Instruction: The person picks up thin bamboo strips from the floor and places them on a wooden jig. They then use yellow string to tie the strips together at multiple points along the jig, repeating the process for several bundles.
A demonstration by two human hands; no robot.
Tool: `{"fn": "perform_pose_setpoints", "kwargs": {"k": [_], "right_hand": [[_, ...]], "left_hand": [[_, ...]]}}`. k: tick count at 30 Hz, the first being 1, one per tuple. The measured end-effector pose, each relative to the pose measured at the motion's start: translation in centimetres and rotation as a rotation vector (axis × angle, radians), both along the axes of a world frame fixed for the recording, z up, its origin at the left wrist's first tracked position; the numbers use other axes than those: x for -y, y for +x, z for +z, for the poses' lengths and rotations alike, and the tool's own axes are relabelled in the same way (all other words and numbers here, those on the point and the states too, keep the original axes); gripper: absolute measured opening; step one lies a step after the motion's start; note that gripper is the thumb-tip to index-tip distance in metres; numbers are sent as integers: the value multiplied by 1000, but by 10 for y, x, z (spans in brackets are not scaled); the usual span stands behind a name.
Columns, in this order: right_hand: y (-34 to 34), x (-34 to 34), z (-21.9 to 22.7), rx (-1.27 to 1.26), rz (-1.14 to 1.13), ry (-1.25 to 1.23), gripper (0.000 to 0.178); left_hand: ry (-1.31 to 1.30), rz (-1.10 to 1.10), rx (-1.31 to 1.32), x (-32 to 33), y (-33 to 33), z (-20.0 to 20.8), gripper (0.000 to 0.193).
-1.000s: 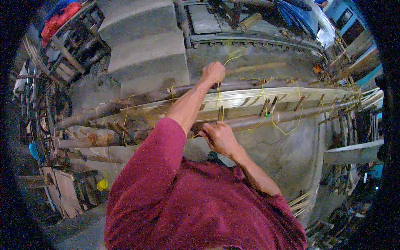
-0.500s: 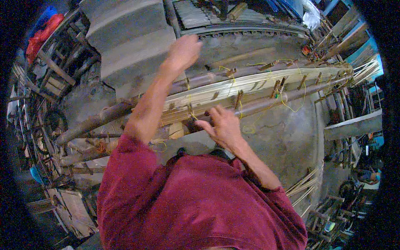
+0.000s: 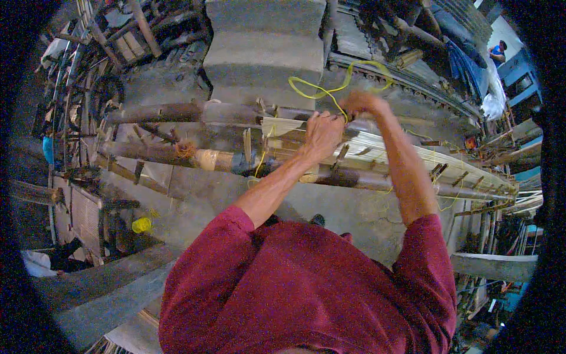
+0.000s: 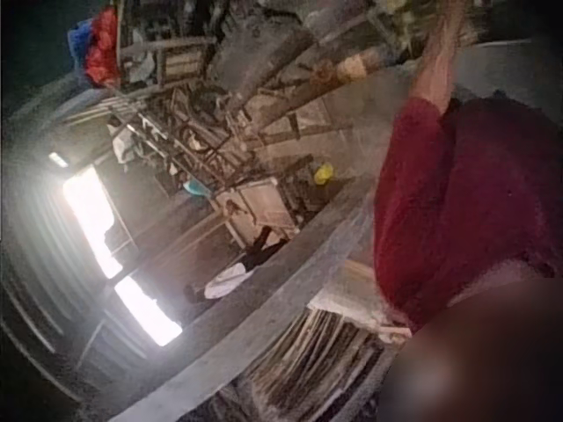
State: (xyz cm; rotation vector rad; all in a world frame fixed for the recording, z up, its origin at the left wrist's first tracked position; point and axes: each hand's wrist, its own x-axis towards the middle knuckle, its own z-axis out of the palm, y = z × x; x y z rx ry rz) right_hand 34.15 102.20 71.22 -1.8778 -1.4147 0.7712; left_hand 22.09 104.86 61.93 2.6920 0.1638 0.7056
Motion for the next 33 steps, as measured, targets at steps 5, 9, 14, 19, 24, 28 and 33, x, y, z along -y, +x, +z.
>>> {"fn": "perform_pose_setpoints", "kwargs": {"k": [5,9,14,19,24,28,33], "right_hand": [[-31,52,15,-843,-445,676,17],[-120,106,2,-321,-132,163,22],[-145,113,-88,118,-84,261,14],[-136,125,-101,448,80,-162,16],[-167,113,-74,355,-136,244,37],[-210,59,-75,246,-214,225,27],[-233,23,-84,274,-205,100,27]], "left_hand": [[-7,84,58,0,4,-11,17],[-96,51,-32,-11,3,-2,23],[-442,-164,-90,-23,33,41,26],[-224,50,-248,-37,121,-9,30],[337,-433,-327,-98,125,28,28],[-283,-22,-437,-174,32,149,51],[-864,-286,-730,-188,-105,133,28]]}}
